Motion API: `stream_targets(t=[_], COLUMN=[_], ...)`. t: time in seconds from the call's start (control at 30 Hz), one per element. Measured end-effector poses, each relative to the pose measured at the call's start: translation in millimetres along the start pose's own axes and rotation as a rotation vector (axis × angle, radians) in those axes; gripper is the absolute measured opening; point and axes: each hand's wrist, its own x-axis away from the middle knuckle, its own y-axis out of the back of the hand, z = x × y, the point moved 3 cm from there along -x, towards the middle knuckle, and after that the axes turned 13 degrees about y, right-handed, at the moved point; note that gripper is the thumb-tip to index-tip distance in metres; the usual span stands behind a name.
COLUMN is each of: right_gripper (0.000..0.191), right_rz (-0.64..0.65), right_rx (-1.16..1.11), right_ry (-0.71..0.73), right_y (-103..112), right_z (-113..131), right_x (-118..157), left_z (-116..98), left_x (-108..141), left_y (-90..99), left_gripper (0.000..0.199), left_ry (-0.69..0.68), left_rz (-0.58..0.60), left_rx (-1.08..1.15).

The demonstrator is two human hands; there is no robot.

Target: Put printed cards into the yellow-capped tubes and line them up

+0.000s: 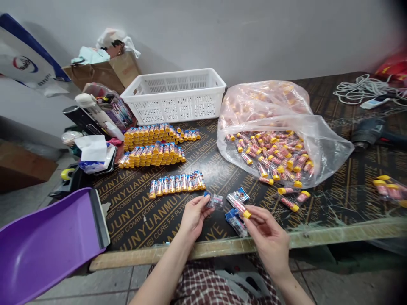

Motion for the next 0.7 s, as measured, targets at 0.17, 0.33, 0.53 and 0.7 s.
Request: stream_targets(t=[0.17,0.33,0.53,0.7], right_gripper=[0.026,0.036,0.042,0.043], right_rz=[0.035,0.113,0.240,0.303], right_rx=[0.134,0.196,0.214,0.163], right_ry=[0.185,0.348,0.484,0.462], right_y=[-6,-14,-27,-28], right_z=[1,7,14,7], right_x=[11,11,15,17], left_z=[-5,-6,-5,-7], left_x=[-2,-1,-1,6], left_y=[7.4,11.6,13.9,8.2], left_gripper=[0.039,0.042,0.044,0.040], left_ry=[-0.042,-0.096,-0.185,-0.205], left_rz=[-0.063,-0.095,-0.130,-0.039], left_rx=[0.070,0.082,0.059,-0.048])
